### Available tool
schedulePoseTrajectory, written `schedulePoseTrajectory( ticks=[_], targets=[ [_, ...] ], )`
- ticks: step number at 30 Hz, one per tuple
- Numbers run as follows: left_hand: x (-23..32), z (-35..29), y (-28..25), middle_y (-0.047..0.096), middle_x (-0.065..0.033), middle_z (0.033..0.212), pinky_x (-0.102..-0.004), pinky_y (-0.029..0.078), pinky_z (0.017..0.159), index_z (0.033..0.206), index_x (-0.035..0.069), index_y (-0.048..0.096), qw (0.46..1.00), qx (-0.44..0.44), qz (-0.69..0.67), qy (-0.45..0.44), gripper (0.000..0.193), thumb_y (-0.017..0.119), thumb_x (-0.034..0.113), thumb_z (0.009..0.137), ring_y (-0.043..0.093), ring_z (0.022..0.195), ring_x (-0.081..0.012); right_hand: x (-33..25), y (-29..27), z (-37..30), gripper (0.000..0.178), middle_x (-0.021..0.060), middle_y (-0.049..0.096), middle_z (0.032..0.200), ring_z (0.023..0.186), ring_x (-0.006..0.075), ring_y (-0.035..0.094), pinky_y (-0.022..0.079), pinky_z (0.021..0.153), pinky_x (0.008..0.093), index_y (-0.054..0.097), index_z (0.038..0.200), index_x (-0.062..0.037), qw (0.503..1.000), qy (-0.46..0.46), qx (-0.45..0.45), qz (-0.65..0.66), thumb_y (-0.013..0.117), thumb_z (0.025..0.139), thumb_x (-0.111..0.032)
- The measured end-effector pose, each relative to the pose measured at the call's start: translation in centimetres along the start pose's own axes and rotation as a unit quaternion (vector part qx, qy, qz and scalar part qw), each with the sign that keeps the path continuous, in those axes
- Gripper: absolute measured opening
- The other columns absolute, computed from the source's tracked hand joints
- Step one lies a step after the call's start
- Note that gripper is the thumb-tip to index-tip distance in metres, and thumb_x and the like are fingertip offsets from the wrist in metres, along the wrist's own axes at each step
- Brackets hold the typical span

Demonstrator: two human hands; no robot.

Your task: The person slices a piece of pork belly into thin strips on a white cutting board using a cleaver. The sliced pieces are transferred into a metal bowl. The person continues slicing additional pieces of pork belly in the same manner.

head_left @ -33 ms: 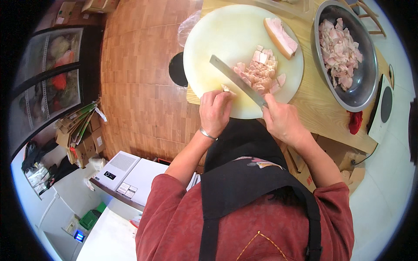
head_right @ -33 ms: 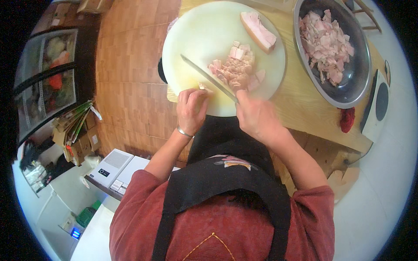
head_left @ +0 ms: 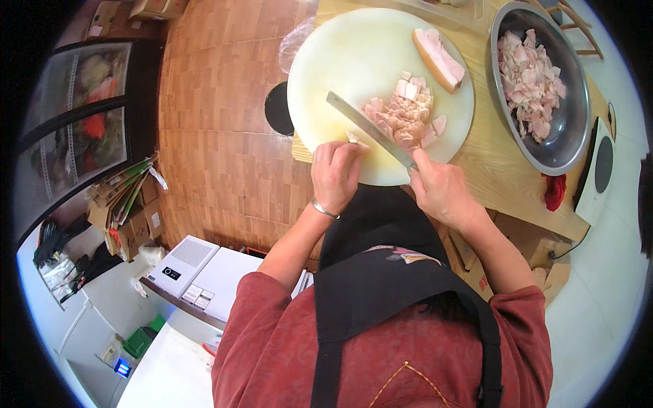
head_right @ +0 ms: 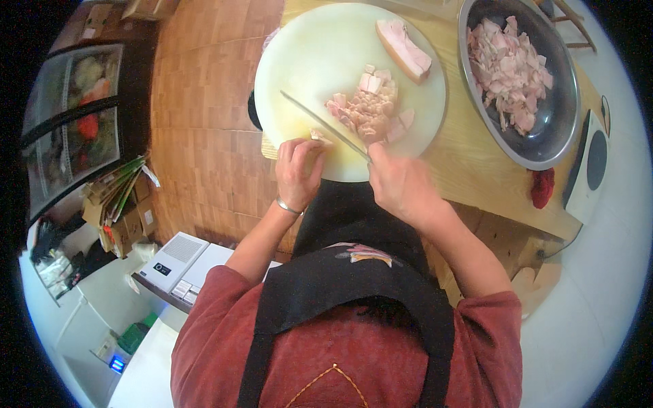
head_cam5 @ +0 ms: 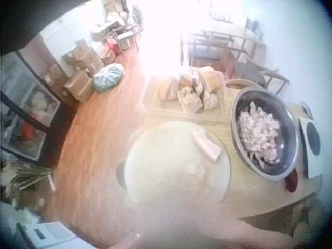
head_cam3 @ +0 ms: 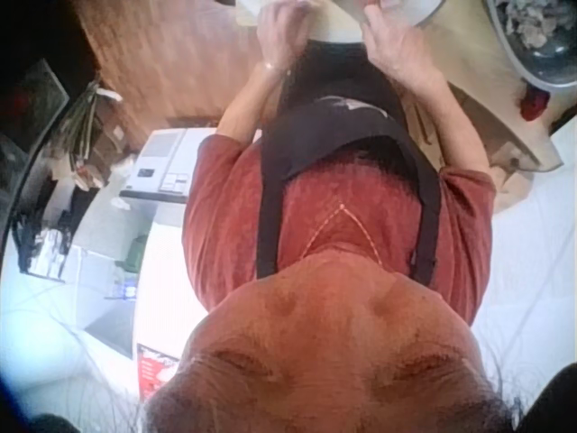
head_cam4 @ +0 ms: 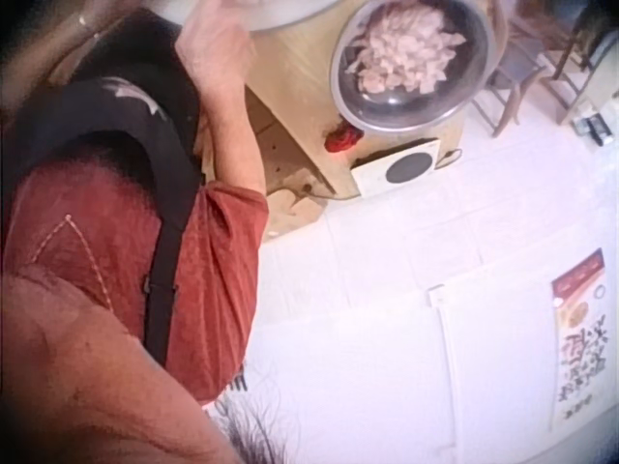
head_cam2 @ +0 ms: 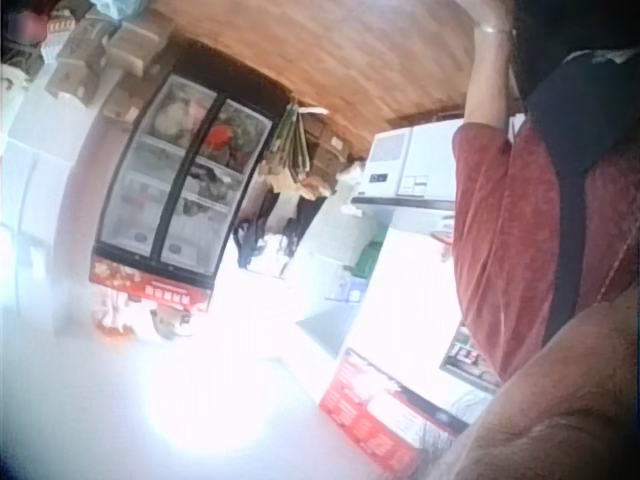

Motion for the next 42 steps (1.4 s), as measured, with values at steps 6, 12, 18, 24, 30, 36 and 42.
schedulePoseTrajectory(
  ticks=[6,12,18,24,30,36,42],
  targets=[
    [-0.4,-0.4,-0.2,0.067,-0.0138,0.101,-0.0439,0.052,0.083,0.105,0.005,0.068,1.0,0.013,0.008,0.001,0.024,0.078,0.002,0.083,0.064,0.095,-0.0342,0.1,-0.5,-1.0,0.015,0.0196,0.067,0.074,0.069,0.0435,0.067,0.051,0.06,0.054,0.049,0.102,-0.0056,0.997,-0.072,-0.011,-0.031,0.06,0.093,-0.008],
    [-0.8,-0.1,0.0,0.065,-0.0117,0.094,-0.0439,0.05,0.078,0.103,0.007,0.068,0.999,0.039,0.008,0.028,0.023,0.075,0.0,0.082,0.063,0.089,-0.0335,0.4,-1.4,0.1,0.017,0.0185,0.068,0.075,0.07,0.0418,0.069,0.053,0.06,0.0517,0.05,0.102,-0.0063,0.989,-0.096,-0.063,-0.09,0.063,0.091,-0.008],
    [-0.3,0.7,0.0,0.062,-0.0106,0.091,-0.0445,0.046,0.075,0.098,0.009,0.066,0.999,0.01,0.01,0.029,0.021,0.075,0.003,0.079,0.061,0.085,-0.0325,-0.4,-2.0,3.1,0.016,0.0195,0.069,0.078,0.074,0.0432,0.069,0.053,0.064,0.0539,0.05,0.101,-0.0051,0.986,-0.091,-0.108,-0.089,0.062,0.091,-0.007],
    [-0.6,0.2,0.1,0.061,-0.0102,0.092,-0.0458,0.045,0.075,0.095,0.008,0.062,0.999,-0.033,-0.017,0.038,0.024,0.074,0.002,0.076,0.059,0.085,-0.0332,-1.2,-1.0,4.3,0.015,0.02,0.068,0.078,0.076,0.0455,0.068,0.051,0.065,0.0555,0.049,0.102,-0.0049,0.989,-0.081,-0.117,-0.047,0.06,0.092,-0.007],
    [-1.7,-0.1,-0.2,0.061,-0.01,0.092,-0.0449,0.045,0.075,0.095,0.008,0.061,0.998,-0.056,-0.027,0.024,0.026,0.074,0.001,0.074,0.059,0.086,-0.0335,-0.5,-0.6,3.9,0.014,0.0208,0.067,0.076,0.074,0.0457,0.067,0.05,0.065,0.0558,0.049,0.103,-0.0057,0.992,-0.076,-0.093,-0.042,0.06,0.094,-0.009],
    [-0.3,1.1,-1.1,0.06,-0.0095,0.091,-0.0449,0.045,0.075,0.1,0.009,0.065,0.999,-0.042,-0.026,0.004,0.026,0.076,0.007,0.077,0.06,0.084,-0.0322,-0.5,0.6,2.5,0.015,0.0209,0.065,0.074,0.073,0.0457,0.066,0.051,0.064,0.0551,0.049,0.102,-0.0059,0.996,-0.032,-0.075,-0.042,0.06,0.094,-0.011],
    [-1.5,0.7,-0.4,0.063,-0.0088,0.095,-0.0445,0.045,0.074,0.101,0.009,0.069,0.998,-0.051,0.029,0.023,0.024,0.077,0.009,0.078,0.061,0.086,-0.0315,-1.5,0.0,2.4,0.013,0.0189,0.066,0.074,0.071,0.0439,0.067,0.052,0.062,0.0537,0.051,0.101,-0.0058,0.992,-0.066,-0.066,-0.086,0.06,0.093,-0.011]
  ],
)
Point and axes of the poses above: each hand's wrist, its own z-axis towards the middle knuckle, its own y-axis out of the palm, x = y × z, the point moved 2 cm from there along z, towards the middle knuckle
